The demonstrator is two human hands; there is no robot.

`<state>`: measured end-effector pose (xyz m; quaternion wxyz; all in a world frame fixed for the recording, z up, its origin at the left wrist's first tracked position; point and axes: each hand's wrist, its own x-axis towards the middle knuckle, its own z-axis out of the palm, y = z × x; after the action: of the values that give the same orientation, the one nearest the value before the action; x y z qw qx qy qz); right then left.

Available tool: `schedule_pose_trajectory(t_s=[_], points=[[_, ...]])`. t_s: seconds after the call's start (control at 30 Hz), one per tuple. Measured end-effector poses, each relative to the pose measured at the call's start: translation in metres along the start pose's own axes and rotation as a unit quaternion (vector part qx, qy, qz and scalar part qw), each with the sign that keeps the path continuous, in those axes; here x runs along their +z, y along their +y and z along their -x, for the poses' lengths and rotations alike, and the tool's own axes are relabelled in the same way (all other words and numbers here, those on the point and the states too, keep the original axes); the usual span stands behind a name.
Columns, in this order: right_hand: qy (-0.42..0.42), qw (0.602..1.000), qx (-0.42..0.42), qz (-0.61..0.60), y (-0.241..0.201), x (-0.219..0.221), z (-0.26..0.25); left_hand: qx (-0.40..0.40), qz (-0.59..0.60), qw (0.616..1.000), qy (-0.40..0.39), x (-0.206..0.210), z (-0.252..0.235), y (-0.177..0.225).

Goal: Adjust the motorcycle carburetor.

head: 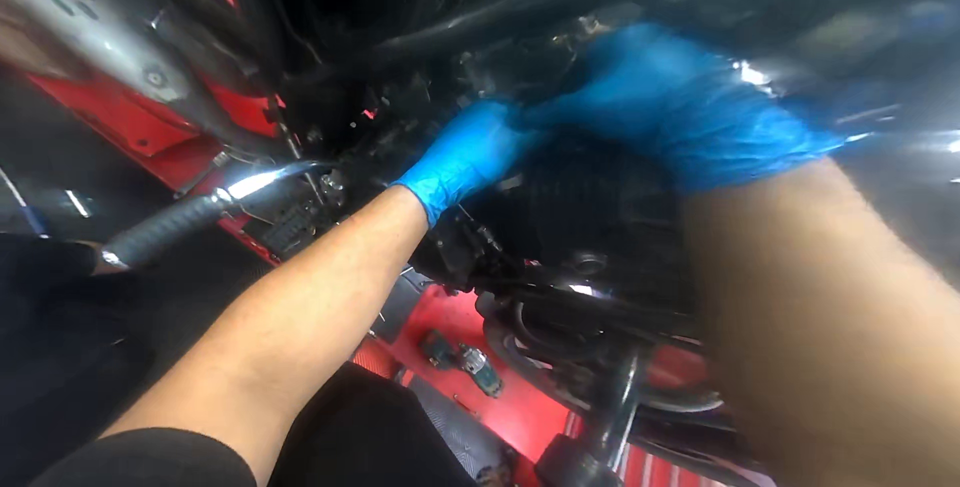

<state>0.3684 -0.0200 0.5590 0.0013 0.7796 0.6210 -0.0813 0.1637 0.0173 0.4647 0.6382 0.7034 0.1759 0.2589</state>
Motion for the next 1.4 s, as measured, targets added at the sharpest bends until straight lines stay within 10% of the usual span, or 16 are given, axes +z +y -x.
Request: schedule_pose_trajectory(t_s=[0.17,0.33,0.53,0.67,0.8,1.4], points=[[0.054,0.996,-0.067,0.032,-0.004,-0.001,0.005,-0.003,0.065,0.998,0.009,0.005,-0.001,-0.001],[-0.018,0.995,0.067,0.076,-0.095,-0.032,0.041,-0.003,0.071,0.997,0.014,0.007,0.001,0.000],[-0.002,0.996,0.045,0.076,-0.083,-0.027,0.037,-0.026,0.097,0.994,0.031,0.006,0.002,0.004],[0.124,0.979,-0.127,0.104,-0.020,-0.006,0.018,-0.014,0.085,0.996,0.036,0.005,0.001,-0.001],[-0.005,0.997,0.040,0.069,-0.085,-0.030,0.036,-0.009,0.090,0.995,0.031,0.005,0.003,-0.001],[-0.002,0.999,0.054,-0.004,-0.082,-0.027,0.035,-0.054,0.118,0.992,0.006,0.002,0.006,0.007]])
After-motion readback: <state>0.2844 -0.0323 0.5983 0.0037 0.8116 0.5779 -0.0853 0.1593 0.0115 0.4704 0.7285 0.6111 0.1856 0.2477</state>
